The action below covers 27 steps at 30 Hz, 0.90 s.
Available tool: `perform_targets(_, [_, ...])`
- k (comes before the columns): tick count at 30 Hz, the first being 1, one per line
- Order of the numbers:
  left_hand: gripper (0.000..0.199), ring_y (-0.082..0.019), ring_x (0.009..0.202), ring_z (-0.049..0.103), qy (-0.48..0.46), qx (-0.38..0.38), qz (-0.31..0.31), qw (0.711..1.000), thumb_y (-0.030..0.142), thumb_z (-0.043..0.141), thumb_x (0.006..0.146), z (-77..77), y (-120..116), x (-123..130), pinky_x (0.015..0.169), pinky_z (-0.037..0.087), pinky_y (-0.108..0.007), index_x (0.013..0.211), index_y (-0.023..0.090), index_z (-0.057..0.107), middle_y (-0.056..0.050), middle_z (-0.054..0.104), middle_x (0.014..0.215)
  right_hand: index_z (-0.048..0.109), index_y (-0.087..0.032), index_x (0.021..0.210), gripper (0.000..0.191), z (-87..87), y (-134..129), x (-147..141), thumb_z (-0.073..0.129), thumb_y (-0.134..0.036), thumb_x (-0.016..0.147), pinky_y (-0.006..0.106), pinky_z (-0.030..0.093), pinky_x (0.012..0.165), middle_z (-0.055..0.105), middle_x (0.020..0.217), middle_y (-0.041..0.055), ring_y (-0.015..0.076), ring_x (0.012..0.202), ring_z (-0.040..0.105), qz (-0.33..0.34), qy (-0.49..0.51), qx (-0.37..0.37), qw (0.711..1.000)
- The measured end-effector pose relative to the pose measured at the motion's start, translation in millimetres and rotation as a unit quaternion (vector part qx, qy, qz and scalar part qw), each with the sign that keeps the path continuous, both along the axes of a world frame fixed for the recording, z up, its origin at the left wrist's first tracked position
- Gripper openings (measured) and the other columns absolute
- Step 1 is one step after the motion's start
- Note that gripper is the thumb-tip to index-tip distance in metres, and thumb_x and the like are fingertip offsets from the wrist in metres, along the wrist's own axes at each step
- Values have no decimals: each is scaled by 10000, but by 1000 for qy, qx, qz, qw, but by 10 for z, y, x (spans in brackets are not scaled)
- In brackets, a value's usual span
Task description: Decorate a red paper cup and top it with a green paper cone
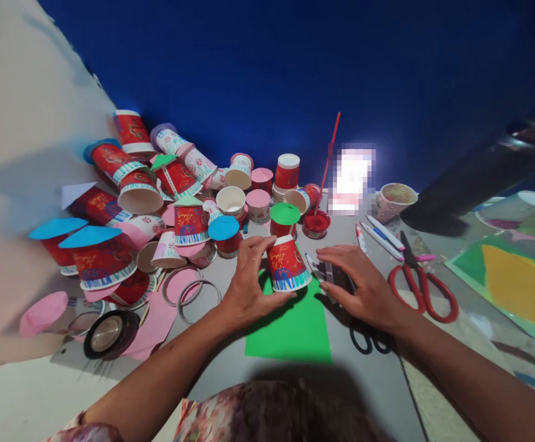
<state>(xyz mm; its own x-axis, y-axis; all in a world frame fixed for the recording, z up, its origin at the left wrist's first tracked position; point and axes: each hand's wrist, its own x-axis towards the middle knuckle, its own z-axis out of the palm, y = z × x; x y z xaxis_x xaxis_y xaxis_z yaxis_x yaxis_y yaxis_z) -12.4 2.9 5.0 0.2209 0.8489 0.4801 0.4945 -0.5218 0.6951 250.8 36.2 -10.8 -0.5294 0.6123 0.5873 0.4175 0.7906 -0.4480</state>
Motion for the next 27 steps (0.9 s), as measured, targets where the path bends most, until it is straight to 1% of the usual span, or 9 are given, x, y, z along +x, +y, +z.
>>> perform_targets(3, [983,-334,1336,445,26,20,7,999,287,911,701,-17,13,-15,998,578,-504,1509,352,355,-118,410,1392,659,-210,1121,192,8,5,-1,692,-175,934,520,539,976,694,1223,149,313,1163,597,12,-32,40,999])
perform_targets(6, [1039,-340,1296,482,60,38,27,997,319,941,672,-34,22,-20,1043,539,-552,1520,333,339,-123,428,1368,698,-181,1018,99,16,-10,-10,708,-215,925,547,539,968,684,1246,172,341,1180,574,32,-81,48,995])
perform_targets(8, [1058,-349,1277,493,86,48,41,994,336,948,662,-46,25,-21,1078,497,-587,1525,308,336,-130,433,1352,717,-170,1003,116,12,-24,-22,713,-253,922,570,532,973,679,1263,179,359,1195,565,43,-114,46,991])
perform_targets(10, [1071,-361,1273,490,114,55,48,991,359,948,663,-57,23,-22,1093,469,-603,1532,292,327,-139,431,1349,730,-158,1012,139,0,-31,-32,695,-265,931,581,526,980,677,1273,186,373,1212,558,39,-147,52,987])
perform_targets(13, [1098,-370,1276,487,154,61,50,985,382,945,669,-65,9,-20,1098,457,-594,1552,292,298,-145,429,1363,744,-138,998,141,-33,-22,-33,637,-220,957,582,529,975,678,1283,198,389,1222,554,-2,-191,63,980])
perform_targets(16, [1099,-370,1297,486,184,80,47,979,363,931,700,-67,-9,-16,1107,450,-564,1572,287,266,-153,438,1383,756,-130,972,161,-71,-2,-22,606,-189,969,583,535,970,677,1290,203,394,1220,556,-42,-214,63,974])
perform_targets(21, [1070,-372,1355,464,210,119,29,970,345,886,764,-73,-25,-19,1142,423,-549,1603,274,227,-167,437,1421,752,-141,983,155,-83,13,-18,609,-198,971,584,541,972,680,1269,194,378,1201,559,-48,-192,50,979])
perform_targets(25, [888,-352,1395,433,198,133,23,971,272,773,869,-78,-29,-31,1169,416,-533,1591,239,257,-172,416,1430,742,-144,1003,142,-54,20,-33,609,-174,964,574,547,967,693,1235,188,353,1171,567,-46,-144,46,988])
perform_targets(27, [803,-346,1411,411,206,139,26,968,213,720,892,-83,-32,-32,1179,410,-528,1572,206,292,-180,405,1430,736,-151,1002,138,-47,20,-45,603,-161,965,561,555,955,701,1217,180,342,1161,571,-43,-127,42,990])
